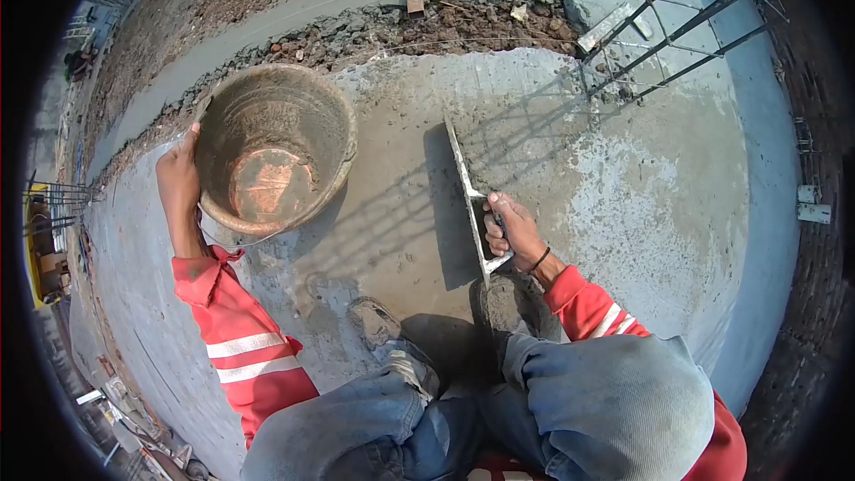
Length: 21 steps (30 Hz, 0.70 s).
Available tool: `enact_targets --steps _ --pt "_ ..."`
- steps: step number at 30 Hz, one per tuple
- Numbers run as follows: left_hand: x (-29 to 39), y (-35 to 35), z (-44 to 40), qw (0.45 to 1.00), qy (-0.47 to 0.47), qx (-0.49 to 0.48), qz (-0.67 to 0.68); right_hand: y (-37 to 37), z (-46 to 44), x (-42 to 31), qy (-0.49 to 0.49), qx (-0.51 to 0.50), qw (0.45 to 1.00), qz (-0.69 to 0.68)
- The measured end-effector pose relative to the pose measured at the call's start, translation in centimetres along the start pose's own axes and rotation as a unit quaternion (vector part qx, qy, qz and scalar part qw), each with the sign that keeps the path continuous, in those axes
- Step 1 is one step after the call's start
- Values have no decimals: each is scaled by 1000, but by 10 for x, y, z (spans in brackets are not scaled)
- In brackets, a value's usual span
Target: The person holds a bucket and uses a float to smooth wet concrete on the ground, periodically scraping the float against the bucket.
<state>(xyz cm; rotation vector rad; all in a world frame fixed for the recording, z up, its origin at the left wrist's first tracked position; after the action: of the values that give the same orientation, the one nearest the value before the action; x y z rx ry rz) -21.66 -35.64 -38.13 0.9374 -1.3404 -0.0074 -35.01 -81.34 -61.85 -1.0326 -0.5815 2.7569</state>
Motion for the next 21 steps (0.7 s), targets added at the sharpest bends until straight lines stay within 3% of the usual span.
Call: enact_targets --steps 3,4,5,7,9,11,13,16,21 --pt "-17 -7 -18 999 0 -42 -24 19 28 -31 39 -6 998 39" --pt "-12 -9 -17 999 -9 -47 -16 32 41 -52 97 62 980 161" --pt "-6 -10 -17 999 -18 -51 -10 47 52 -70 152 126 940 280" --pt "0 -10 -13 999 -21 -45 -7 104 66 -98 226 304 775 506" --pt "-2 -10 -13 999 -7 -52 5 147 75 -123 190 372 768 485" --pt "-17 -6 -27 996 -7 -76 -36 201 56 -120 204 377 743 514" --pt "-10 -7 -21 998 -7 -65 2 190 53 -123 223 378 711 550" --pt "-15 -5 -25 997 -16 -76 -1 155 43 -112 213 307 754 540" --pt "1 -16 -16 997 -26 -67 -16 68 28 -79 203 222 746 594"
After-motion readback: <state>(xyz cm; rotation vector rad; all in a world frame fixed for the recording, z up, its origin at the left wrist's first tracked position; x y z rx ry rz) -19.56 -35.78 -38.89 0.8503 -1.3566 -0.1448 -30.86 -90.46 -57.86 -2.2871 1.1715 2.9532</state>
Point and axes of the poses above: each hand's wrist, its own z-axis away from the middle knuckle, its own y-axis out of the back of the hand, x = y × z, the point moved 6 cm from there along -z, towards the middle knuckle, and after that the axes turned 9 degrees about z, right-handed, at the moved point
